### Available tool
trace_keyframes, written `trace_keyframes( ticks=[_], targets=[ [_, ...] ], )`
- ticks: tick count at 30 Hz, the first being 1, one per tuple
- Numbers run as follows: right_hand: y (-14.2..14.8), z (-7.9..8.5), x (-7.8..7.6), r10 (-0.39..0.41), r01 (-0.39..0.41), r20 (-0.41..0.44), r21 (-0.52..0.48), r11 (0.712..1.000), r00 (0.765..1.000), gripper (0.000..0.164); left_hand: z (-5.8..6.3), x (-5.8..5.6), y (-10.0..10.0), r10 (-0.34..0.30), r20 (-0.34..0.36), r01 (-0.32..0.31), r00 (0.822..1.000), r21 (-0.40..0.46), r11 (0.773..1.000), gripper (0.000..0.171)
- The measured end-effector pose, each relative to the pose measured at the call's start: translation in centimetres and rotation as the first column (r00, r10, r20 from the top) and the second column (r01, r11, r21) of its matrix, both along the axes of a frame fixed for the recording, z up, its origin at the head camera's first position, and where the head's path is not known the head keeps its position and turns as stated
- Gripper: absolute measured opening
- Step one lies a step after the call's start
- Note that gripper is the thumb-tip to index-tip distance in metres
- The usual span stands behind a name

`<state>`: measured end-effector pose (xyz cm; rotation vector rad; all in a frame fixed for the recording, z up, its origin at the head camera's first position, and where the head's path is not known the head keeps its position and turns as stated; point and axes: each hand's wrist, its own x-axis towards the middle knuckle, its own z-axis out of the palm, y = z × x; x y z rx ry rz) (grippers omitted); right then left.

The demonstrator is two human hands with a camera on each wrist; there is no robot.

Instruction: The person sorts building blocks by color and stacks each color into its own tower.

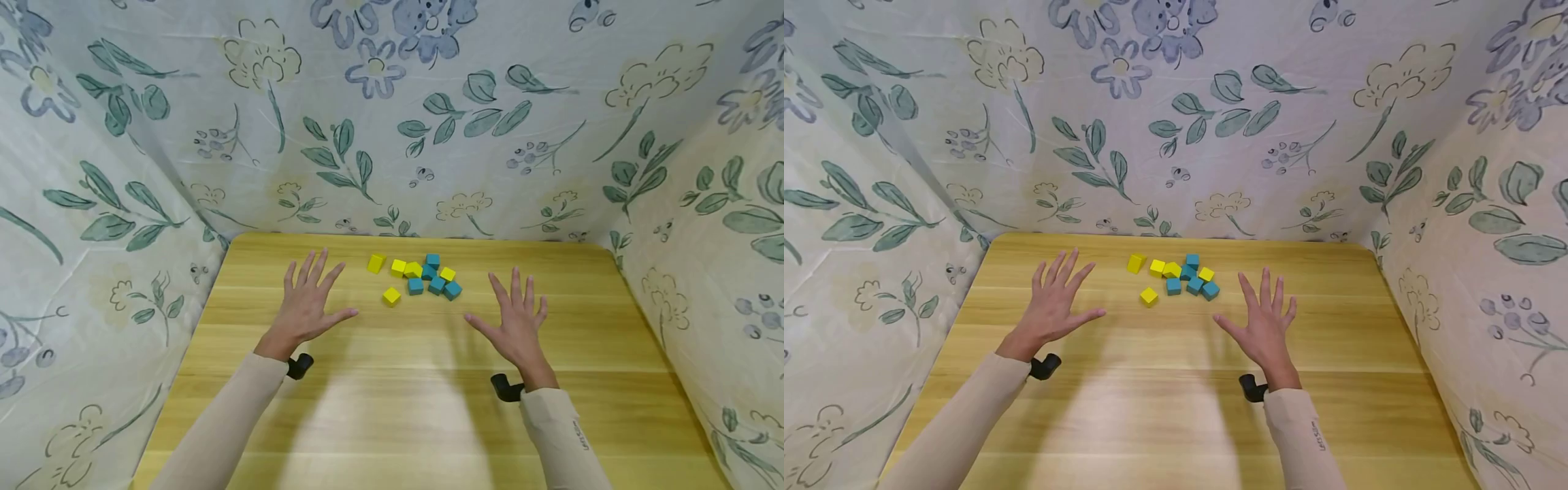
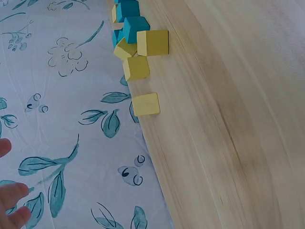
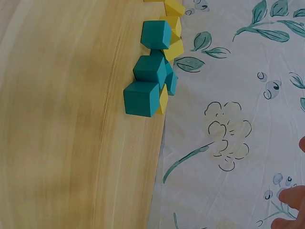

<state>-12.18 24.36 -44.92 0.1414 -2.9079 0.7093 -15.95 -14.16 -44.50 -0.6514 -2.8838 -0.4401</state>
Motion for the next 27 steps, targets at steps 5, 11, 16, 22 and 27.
trace_keyframes(
  ticks=[5,11,16,22,27],
  targets=[
    [0.0,-0.1,0.0,-0.005,0.004,-0.031,-0.018,1.0,1.0,0.092,-0.1,-0.1,0.1,-0.009,-0.026,0.01,1.0,0.018,1.0,0.093],
    [-0.3,-0.6,-0.4,-0.002,-0.003,-0.073,-0.078,0.997,0.997,0.089,-0.3,-0.4,0.5,-0.038,-0.015,0.039,0.999,0.071,0.997,0.085],
    [-1.4,-1.7,-1.1,-0.009,-0.006,-0.08,-0.184,0.983,0.997,0.083,-1.3,-1.2,1.3,-0.063,0.035,0.058,0.997,0.134,0.989,0.081],
    [-3.3,-3.4,-2.5,0.03,-0.043,-0.046,-0.307,0.951,0.998,0.077,-3.3,-2.6,2.6,-0.038,0.183,0.002,0.982,0.193,0.981,0.076],
    [-5.0,-5.2,-4.0,0.11,-0.094,0.02,-0.376,0.922,0.994,0.069,-5.0,-3.4,4.0,0.003,0.327,-0.077,0.945,0.212,0.974,0.074]
  ],
)
